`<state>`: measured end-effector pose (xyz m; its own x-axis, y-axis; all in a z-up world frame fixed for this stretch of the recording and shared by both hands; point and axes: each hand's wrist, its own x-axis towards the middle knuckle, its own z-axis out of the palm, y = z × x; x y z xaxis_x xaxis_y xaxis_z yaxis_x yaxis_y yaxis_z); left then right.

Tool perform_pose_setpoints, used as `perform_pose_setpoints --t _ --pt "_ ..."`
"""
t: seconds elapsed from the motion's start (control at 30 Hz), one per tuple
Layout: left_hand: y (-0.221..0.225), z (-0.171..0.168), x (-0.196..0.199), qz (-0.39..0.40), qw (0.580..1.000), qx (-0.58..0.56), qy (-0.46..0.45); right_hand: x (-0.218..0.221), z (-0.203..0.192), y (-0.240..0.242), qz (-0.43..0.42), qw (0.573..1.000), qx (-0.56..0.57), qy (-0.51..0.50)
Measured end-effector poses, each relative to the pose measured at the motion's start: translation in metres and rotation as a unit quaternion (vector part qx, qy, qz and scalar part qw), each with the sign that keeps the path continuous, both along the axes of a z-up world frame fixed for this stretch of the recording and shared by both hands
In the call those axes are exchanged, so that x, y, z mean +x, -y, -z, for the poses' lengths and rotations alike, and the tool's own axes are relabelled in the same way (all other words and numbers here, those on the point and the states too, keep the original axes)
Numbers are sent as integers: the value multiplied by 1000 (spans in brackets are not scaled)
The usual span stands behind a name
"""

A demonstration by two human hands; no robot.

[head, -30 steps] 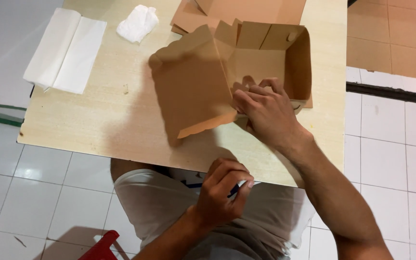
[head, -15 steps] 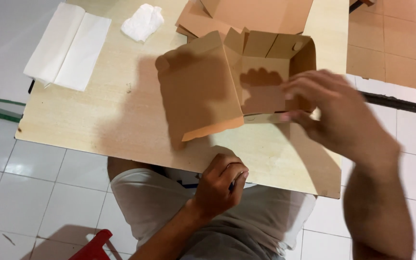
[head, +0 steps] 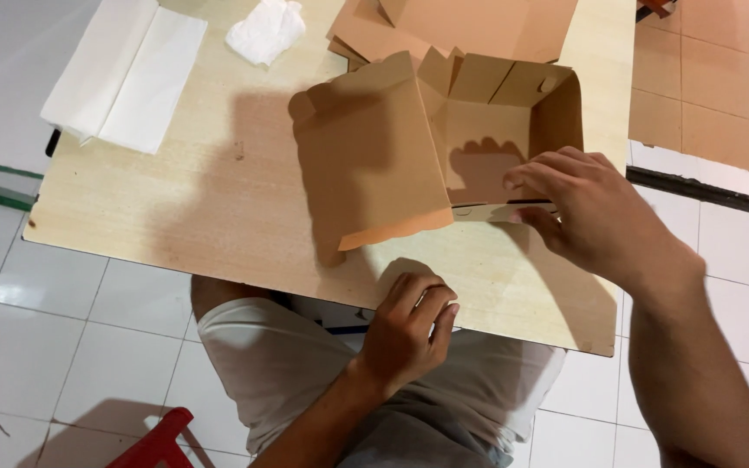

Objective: Folding flat cardboard sheets into boxes by tucking tabs into slots at a packaging station.

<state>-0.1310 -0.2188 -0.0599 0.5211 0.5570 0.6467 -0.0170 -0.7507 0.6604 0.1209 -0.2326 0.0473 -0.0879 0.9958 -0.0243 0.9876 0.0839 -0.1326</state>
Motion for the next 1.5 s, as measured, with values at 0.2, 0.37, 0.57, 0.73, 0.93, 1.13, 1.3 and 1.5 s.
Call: perform_pose_setpoints --t 0.2,0.37,0.57,0.73,0.93,1.13,1.3,1.5 --pt "-4 0 -3 26 999 -17 -13 9 6 18 53 997 44 40" --pt "0 -2 -8 55 992 -114 -13 -1 33 41 28 989 141 23" --pt "10 -20 -42 3 973 -216 85 -120 43 38 -55 950 282 -125" --pt "-8 -10 -106 -102 991 -84 0 -172 14 19 -169 933 128 -289" --pt "-6 -4 -122 -230 967 -6 -109 -106 4 4 -97 894 265 -349" --pt "-50 -21 -147 -151 984 -40 -81 -31 36 11 61 940 209 -263" --pt "-107 -37 -187 -111 980 -85 -139 -38 53 22 -36 950 261 -168" --pt "-99 -67 -175 -264 954 16 -139 -70 52 -16 -150 940 303 44"
